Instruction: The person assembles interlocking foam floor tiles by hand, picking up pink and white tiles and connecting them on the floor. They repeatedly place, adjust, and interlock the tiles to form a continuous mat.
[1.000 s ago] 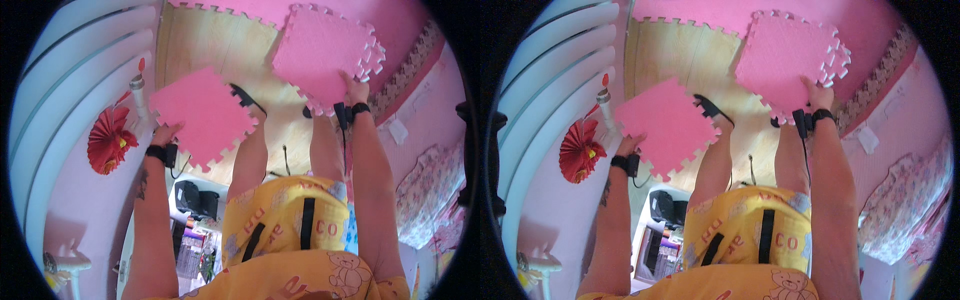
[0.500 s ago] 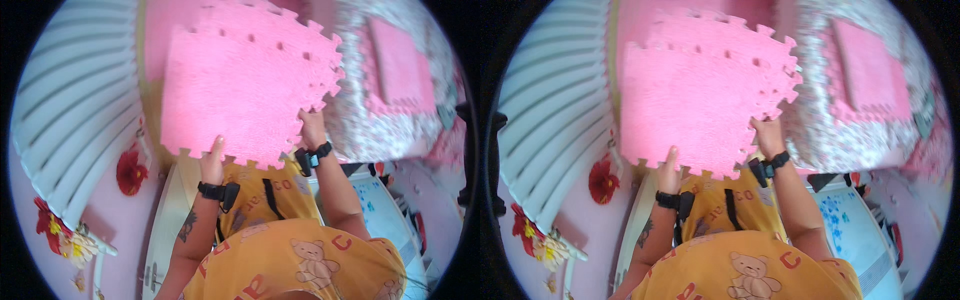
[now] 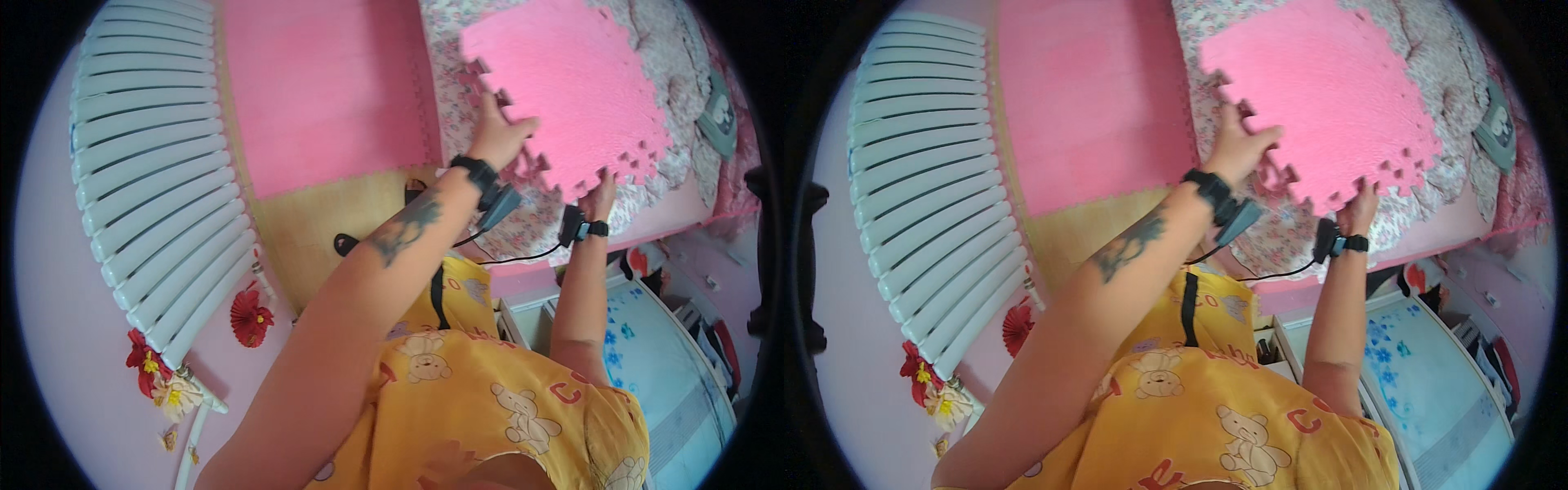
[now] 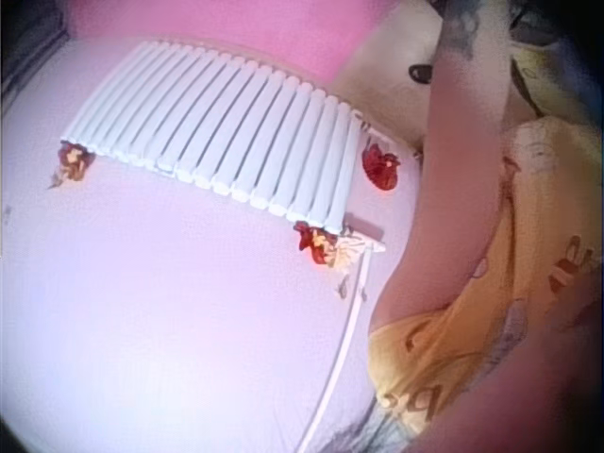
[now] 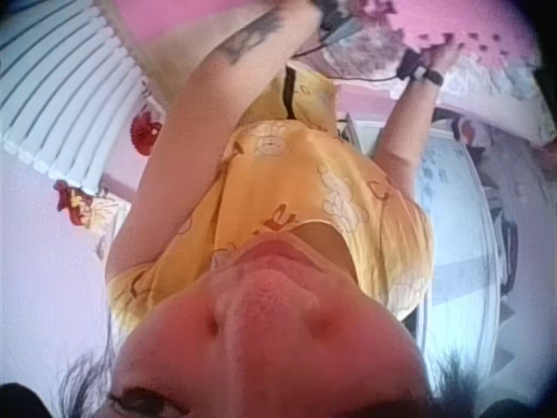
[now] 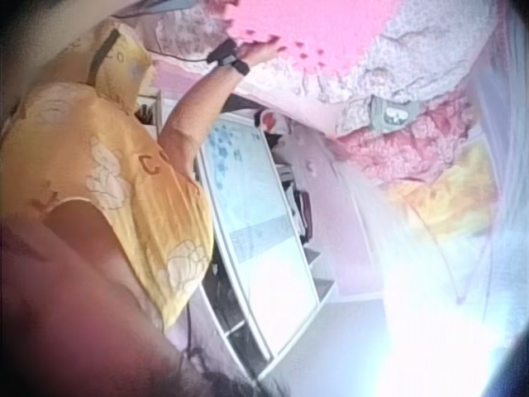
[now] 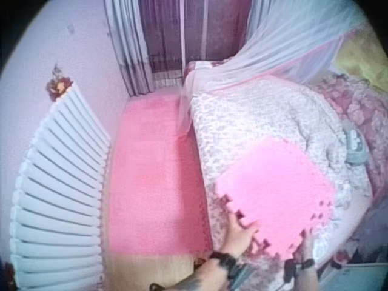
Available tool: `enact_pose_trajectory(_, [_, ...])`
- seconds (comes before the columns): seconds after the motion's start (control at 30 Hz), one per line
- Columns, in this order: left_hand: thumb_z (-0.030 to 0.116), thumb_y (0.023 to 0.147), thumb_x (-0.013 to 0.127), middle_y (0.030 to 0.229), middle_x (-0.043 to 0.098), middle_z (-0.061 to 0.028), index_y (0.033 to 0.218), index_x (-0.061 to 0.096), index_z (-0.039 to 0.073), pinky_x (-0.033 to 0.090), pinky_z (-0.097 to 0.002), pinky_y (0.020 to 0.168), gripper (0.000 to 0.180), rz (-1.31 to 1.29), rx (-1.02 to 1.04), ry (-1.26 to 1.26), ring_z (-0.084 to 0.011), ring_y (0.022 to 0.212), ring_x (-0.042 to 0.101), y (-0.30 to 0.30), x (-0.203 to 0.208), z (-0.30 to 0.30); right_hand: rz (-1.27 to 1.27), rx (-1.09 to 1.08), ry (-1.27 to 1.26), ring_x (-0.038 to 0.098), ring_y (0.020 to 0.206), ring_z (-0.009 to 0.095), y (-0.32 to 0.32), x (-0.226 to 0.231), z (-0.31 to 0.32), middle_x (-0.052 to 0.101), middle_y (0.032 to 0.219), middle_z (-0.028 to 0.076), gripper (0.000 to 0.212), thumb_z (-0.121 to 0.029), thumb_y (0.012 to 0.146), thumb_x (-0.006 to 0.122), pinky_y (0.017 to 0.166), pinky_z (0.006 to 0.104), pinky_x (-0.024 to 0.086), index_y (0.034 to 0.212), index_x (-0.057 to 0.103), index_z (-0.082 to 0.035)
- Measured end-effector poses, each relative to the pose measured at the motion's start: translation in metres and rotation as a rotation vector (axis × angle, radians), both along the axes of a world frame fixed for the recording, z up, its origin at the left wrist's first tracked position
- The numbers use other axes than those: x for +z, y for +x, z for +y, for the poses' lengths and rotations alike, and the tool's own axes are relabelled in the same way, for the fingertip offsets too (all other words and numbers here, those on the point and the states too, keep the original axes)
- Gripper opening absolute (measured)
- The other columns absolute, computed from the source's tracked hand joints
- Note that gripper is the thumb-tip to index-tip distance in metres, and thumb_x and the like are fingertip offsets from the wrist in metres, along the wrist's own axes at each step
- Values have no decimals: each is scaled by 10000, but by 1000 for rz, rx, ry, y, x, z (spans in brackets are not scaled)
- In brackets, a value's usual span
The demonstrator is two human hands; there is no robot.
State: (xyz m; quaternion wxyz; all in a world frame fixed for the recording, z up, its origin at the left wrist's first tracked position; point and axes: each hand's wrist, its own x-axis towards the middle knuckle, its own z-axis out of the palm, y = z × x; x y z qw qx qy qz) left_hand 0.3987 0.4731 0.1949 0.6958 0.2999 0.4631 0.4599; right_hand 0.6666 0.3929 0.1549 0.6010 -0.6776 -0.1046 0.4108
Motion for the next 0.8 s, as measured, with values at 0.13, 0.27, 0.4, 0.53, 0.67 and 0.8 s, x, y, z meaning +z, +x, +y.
enact_pose_trajectory(0.13, [256,708,736,1326,440,-263,1394,239,-77,385,-367,1015,910,483,-217,40,-340,1218,466,11,-38,23,-24,104,-267,569,824,198,50,-63,18,553,961,38,295,-351,908,542,619,406,501,1121,497,-153])
enact_pose_trajectory(0.27, [205,733,714,1369,401,-255,1395,289,-38,386,-380,1020,824,495,-193,80,-342,1232,454,-54,-70,6,60,-13,-258,523,890,271,42,-68,5,547,1027,59,458,-524,890,498,788,512,458,1154,522,-151])
enact_pose_trajectory(0.4, [90,775,674,1220,532,-178,1322,409,19,469,-356,884,612,496,-1,-47,-229,1047,562,-202,-129,-43,-418,-301,-197,463,1086,250,-73,11,-17,481,1195,109,457,-289,912,539,929,431,389,1272,413,-36])
enact_pose_trajectory(0.53, [103,818,660,1010,605,-102,1201,531,8,501,-288,744,415,479,198,-595,-181,872,598,-371,-217,-90,-937,138,22,490,1144,213,-256,36,-9,545,1208,144,298,-71,923,517,1017,333,345,1199,527,41])
enact_pose_trajectory(0.67, [171,863,626,1082,580,-106,1207,536,12,499,-316,748,390,675,221,-775,-201,948,581,-488,-326,-128,-190,829,-167,553,1077,179,-395,-95,8,606,1145,90,235,-19,910,519,945,276,409,1133,582,17])
enact_pose_trajectory(0.8, [242,900,582,1107,560,-92,1229,524,48,496,-348,751,386,418,523,-1054,-224,972,558,-558,-460,-157,303,791,-655,569,1047,170,-453,-326,-4,595,1155,56,291,-199,926,576,885,300,446,1168,570,-38])
